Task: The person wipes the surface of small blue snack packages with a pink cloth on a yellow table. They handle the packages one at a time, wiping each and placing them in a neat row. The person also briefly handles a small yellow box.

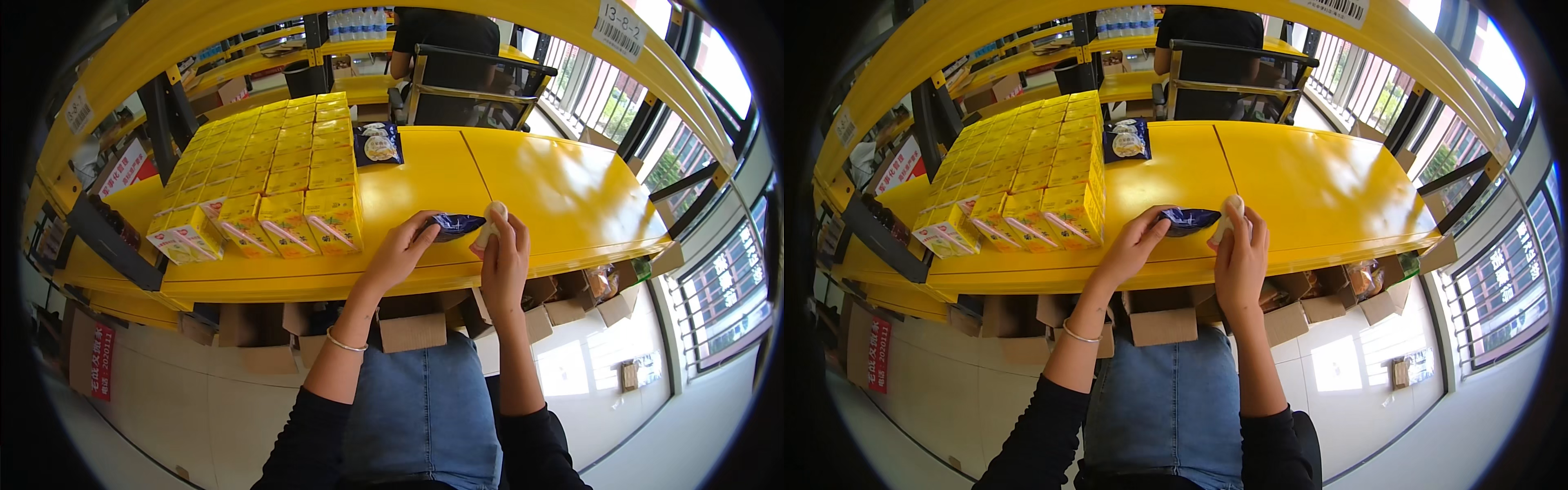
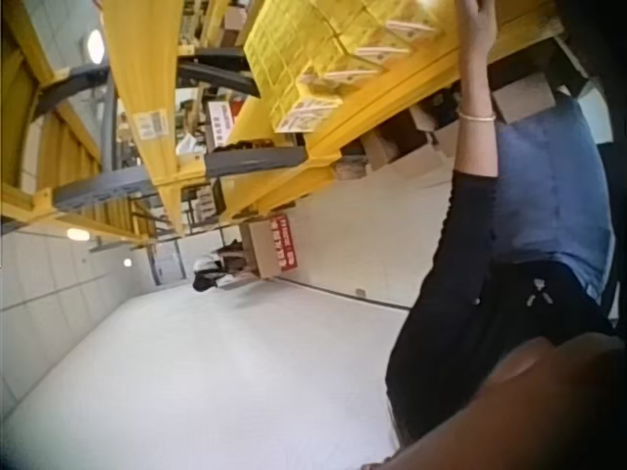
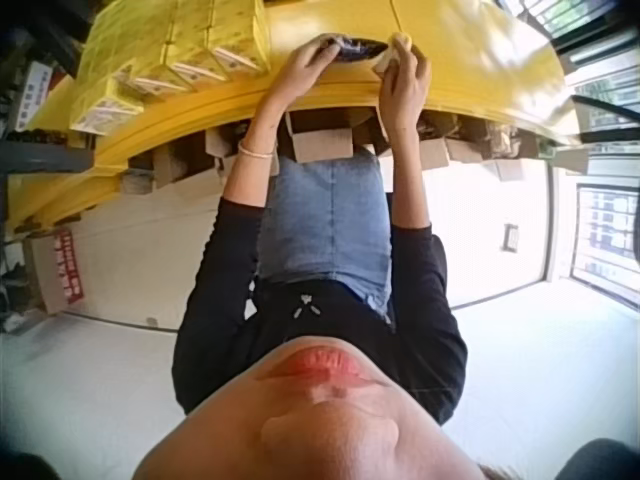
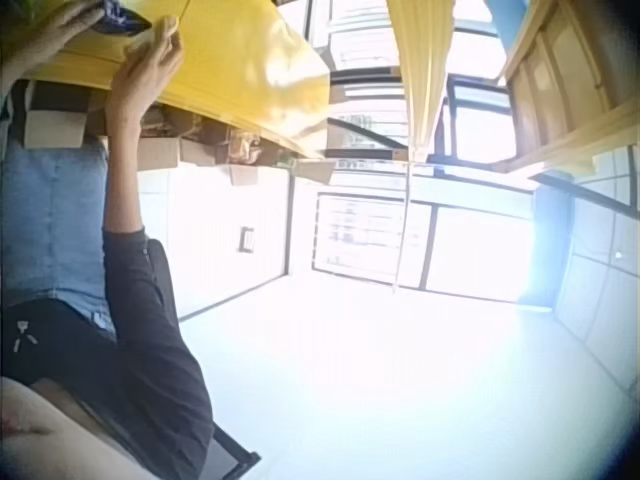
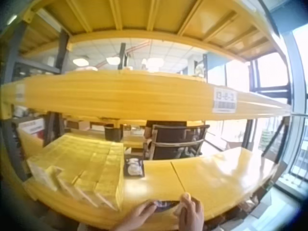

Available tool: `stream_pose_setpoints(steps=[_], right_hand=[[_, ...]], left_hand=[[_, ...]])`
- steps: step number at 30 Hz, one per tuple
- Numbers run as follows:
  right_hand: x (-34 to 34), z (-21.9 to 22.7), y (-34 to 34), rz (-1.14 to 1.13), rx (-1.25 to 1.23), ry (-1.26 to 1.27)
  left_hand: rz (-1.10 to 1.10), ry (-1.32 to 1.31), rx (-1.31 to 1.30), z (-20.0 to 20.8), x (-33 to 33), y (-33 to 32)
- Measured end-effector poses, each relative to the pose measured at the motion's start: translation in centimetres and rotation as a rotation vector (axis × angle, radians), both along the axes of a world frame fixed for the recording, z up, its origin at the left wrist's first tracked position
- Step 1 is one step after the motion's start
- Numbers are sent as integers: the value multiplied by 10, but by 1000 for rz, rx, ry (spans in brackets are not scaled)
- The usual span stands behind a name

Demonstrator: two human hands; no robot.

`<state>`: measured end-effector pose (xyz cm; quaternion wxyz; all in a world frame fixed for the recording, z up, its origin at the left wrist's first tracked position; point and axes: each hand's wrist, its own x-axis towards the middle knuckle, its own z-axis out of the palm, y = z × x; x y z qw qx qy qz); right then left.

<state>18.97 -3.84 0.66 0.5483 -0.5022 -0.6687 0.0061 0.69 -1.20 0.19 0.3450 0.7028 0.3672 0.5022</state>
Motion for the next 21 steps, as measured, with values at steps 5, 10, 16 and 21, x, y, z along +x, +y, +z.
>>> stream_pose_setpoints(steps=[5,10,16,21], right_hand=[[-33,4,-22,135,205,-322],[-23,7,-3,-29,2,-309],[-17,21,-5,54,49,-300],[-29,19,-5,272,-37,-393]], left_hand=[[182,151,202,-9,-2,3],[158,99,34,-10,-4,2],[163,106,-23,-7,-2,0],[148,209,36,-9,-3,1]])
